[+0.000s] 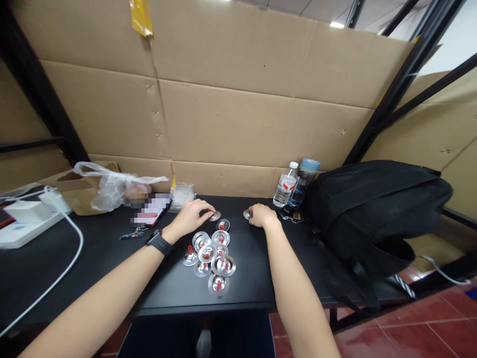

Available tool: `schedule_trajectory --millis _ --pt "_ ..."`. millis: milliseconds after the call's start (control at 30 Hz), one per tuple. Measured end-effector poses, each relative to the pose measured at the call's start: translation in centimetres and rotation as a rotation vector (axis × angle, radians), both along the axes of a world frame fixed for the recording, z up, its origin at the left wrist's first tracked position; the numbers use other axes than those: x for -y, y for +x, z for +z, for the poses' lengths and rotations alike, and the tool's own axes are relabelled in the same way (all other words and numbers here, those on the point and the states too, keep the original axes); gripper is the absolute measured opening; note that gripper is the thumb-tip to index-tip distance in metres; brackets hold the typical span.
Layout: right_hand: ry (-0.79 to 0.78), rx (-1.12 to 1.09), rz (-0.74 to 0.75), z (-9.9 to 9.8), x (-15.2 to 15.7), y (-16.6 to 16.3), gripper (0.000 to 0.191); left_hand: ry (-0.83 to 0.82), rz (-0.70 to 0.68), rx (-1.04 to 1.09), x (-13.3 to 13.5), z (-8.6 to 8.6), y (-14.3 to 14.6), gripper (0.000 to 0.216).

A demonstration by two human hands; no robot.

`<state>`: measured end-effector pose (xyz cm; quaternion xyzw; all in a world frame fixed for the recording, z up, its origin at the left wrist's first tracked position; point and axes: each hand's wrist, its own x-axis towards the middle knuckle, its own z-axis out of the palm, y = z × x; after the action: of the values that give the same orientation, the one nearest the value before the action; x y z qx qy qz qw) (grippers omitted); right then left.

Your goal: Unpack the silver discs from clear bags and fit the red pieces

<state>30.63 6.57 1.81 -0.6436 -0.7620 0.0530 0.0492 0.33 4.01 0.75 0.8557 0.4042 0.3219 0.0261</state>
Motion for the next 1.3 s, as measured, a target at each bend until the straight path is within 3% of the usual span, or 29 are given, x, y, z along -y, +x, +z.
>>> schedule_trajectory --millis 67,133,200,300,400,567,733,900,1067,1167,1300 --pt "0.085 -0.078 0.064 0.4 0.3 -0.5 0.051 0.000 0.004 0.024 0.0 0.1 0.0 0.015" --pt "0.137 -0.263 0.243 0.6 0.7 -1.8 0.048 -0.007 -0.003 0.047 0.0 0.1 0.1 0.016" --pt "0.101 -0.487 0.423 0.5 1.2 -3.7 0.050 -0.014 -0.014 0.075 0.1 0.2 0.2 0.015" --pt "0.042 -0.682 0.496 0.0 2.0 -6.8 0.053 -0.031 -0.051 0.147 0.3 0.3 0.5 0.013" --pt "-0.006 -0.773 0.494 -0.3 2.9 -8.4 0.041 -0.059 -0.094 0.235 0.6 0.4 0.8 0.012" --pt "-0.132 -0.824 0.489 0.1 3.3 -8.4 0.040 -0.093 -0.124 0.323 1.0 0.6 1.2 0.012" --pt "-0.195 -0.992 0.326 -0.4 2.2 -8.6 0.043 -0.060 -0.033 0.513 1.1 0.7 1.4 0.020" --pt "-0.338 -1.354 0.255 -1.2 2.1 -9.6 0.044 0.033 -0.061 0.255 1.3 0.4 1.6 0.019" --pt "-0.450 -1.523 0.284 -0.7 3.1 -10.2 0.045 0.095 0.052 0.141 1.2 0.1 1.4 0.009" --pt "-0.428 -1.510 0.289 -0.7 3.2 -10.3 0.040 0.109 0.067 0.122 1.2 0.2 1.4 0.009" --pt "-0.289 -1.475 0.183 -1.0 2.4 -10.2 0.039 0.073 0.036 0.147 0.6 0.2 1.3 0.010"
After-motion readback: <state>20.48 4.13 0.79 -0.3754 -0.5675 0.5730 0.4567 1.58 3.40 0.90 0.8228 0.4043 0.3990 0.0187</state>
